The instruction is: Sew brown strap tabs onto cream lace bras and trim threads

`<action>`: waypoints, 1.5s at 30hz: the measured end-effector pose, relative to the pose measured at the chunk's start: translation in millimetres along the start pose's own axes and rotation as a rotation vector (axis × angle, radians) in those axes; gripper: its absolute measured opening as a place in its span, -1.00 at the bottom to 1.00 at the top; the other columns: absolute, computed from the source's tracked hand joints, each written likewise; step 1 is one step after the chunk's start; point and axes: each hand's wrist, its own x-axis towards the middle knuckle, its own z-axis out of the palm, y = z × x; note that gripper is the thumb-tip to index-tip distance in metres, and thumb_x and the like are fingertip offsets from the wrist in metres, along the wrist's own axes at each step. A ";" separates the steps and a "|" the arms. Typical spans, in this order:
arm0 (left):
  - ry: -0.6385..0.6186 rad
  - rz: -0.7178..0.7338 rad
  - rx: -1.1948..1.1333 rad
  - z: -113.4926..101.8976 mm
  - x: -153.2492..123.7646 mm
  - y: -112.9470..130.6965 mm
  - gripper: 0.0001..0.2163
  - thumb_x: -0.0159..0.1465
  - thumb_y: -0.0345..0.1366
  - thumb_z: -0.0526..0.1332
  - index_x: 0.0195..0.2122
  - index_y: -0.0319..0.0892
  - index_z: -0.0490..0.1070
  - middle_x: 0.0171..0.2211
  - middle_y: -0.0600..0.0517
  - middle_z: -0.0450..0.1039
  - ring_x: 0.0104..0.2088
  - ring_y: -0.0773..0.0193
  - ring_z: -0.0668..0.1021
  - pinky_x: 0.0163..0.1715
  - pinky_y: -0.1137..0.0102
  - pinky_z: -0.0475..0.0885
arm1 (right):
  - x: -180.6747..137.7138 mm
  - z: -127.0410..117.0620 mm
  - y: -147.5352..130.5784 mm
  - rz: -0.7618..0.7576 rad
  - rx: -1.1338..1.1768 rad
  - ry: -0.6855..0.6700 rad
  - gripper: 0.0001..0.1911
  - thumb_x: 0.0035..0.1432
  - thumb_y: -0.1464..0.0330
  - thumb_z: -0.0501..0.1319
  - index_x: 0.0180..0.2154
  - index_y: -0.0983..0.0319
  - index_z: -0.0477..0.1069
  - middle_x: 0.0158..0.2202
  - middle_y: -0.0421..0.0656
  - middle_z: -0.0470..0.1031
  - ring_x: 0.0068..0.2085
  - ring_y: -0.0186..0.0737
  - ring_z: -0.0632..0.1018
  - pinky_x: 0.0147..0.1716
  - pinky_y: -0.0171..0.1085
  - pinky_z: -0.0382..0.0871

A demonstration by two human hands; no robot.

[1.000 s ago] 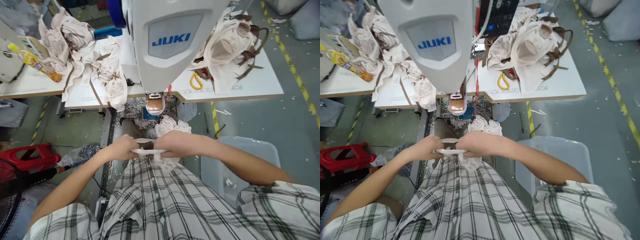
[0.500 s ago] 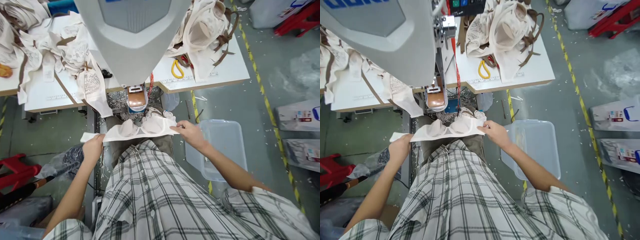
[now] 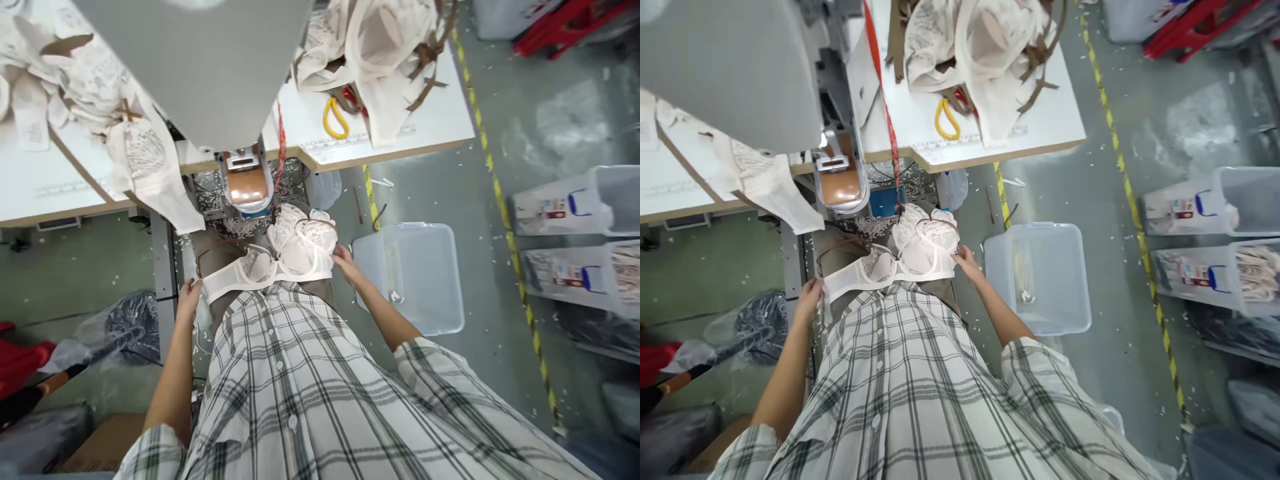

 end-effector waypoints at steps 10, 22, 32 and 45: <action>-0.042 -0.048 -0.371 -18.9 -11.2 35.4 -0.57 0.06 0.10 0.37 -0.46 -0.17 0.32 -0.60 0.18 0.32 -0.52 0.34 0.40 -0.47 0.44 0.32 | -13.5 -51.1 -16.7 0.063 0.224 -0.082 -0.49 -0.14 0.12 0.45 -0.19 0.25 0.45 -0.28 -0.17 0.51 -0.28 -0.28 0.45 -0.20 -0.24 0.36; -0.075 0.030 -0.705 -36.5 -69.2 92.7 -0.54 -0.18 -0.05 0.54 -0.30 -0.21 0.58 -0.34 -0.04 0.62 -0.43 0.32 0.55 -0.35 0.43 0.45 | -58.2 -50.1 -75.8 -0.005 0.364 -0.097 -0.51 -0.20 0.17 0.45 -0.17 0.09 0.43 -0.31 -0.14 0.43 -0.37 -0.21 0.44 -0.38 -0.17 0.31; -0.136 0.108 -0.762 -48.7 -97.5 134.5 -0.63 -0.02 -0.03 0.52 -0.39 -0.22 0.56 -0.50 0.02 0.57 -0.54 0.33 0.53 -0.47 0.44 0.42 | -77.9 -27.3 -131.0 -0.128 0.379 -0.132 -0.48 -0.17 0.10 0.44 -0.15 0.07 0.41 -0.21 -0.05 0.47 -0.29 -0.12 0.51 -0.37 -0.17 0.39; -0.013 0.654 -0.170 -165.6 -156.5 245.6 -0.74 0.27 -0.10 0.33 -0.23 -0.20 0.64 -0.32 -0.03 0.62 -0.34 0.23 0.56 -0.38 0.45 0.39 | -162.1 110.8 -295.0 -0.593 -0.054 -0.828 -0.64 0.28 0.04 0.19 -0.09 0.17 0.43 -0.12 -0.07 0.55 -0.14 -0.12 0.57 -0.16 -0.16 0.47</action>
